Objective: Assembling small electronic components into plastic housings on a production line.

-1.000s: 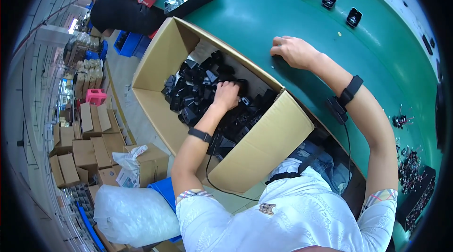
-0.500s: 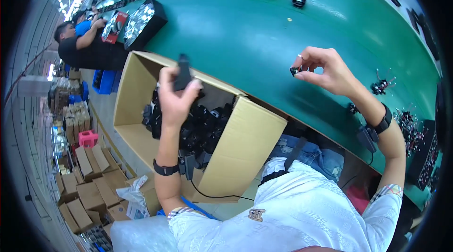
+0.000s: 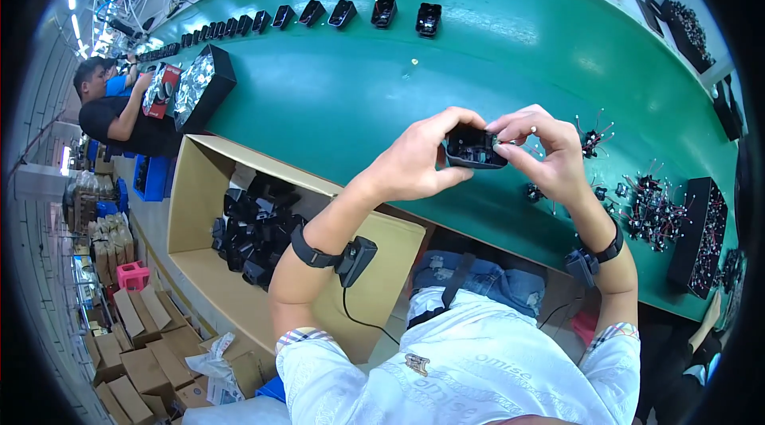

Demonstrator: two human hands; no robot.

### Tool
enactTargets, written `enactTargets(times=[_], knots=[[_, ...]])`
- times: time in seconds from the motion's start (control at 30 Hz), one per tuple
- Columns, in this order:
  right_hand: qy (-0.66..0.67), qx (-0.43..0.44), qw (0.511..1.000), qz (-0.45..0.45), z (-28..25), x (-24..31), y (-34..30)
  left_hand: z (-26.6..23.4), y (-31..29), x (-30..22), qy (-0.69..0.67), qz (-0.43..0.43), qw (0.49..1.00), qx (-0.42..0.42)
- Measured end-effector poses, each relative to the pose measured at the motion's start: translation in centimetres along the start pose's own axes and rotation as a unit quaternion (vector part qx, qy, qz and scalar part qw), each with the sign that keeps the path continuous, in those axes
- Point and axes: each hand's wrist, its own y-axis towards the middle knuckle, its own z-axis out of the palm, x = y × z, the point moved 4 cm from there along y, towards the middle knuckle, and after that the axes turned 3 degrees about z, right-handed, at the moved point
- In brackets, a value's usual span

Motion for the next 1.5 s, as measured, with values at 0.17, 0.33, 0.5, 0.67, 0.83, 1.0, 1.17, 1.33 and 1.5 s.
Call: enactTargets(times=[0.17, 0.33, 0.5, 0.67, 0.83, 1.0, 1.17, 1.33, 1.5], knots=[[-0.025, -0.039, 0.998, -0.031, -1.1, 0.3, 0.4, 0.0, 0.2, 1.2, -0.101, -0.019, 0.994, -0.042], [-0.071, -0.024, 0.995, -0.072, -1.4, 0.7, 0.3, 0.4, 0.2, 1.3, -0.159, 0.004, 0.986, -0.054], [-0.118, -0.021, 0.985, -0.127, -1.1, 1.5, 0.0, 0.6, 0.1, 1.5, -0.199, -0.016, 0.979, -0.032], [-0.063, 0.034, 0.992, -0.106, -1.1, 1.6, 0.1, 0.5, -0.2, 1.3, -0.240, -0.023, 0.970, 0.016], [-0.024, 0.111, 0.992, -0.055, -0.6, 1.3, 0.2, 0.7, -0.4, 1.8, -0.300, -0.065, 0.950, 0.048], [-0.070, 0.121, 0.987, -0.079, -0.5, 1.5, -0.3, 0.9, -0.4, 2.1, -0.291, -0.071, 0.951, 0.072], [-0.124, 0.159, 0.975, -0.093, -1.4, 3.5, -0.2, 0.1, -0.3, 1.7, -0.291, -0.042, 0.954, 0.061], [-0.178, 0.141, 0.966, -0.126, -0.8, 4.1, -0.7, 0.3, -0.4, 1.8, -0.360, -0.045, 0.929, 0.068], [-0.179, 0.072, 0.966, -0.170, -0.2, 4.2, -0.8, 0.7, -0.3, 2.0, -0.437, -0.050, 0.898, 0.026]])
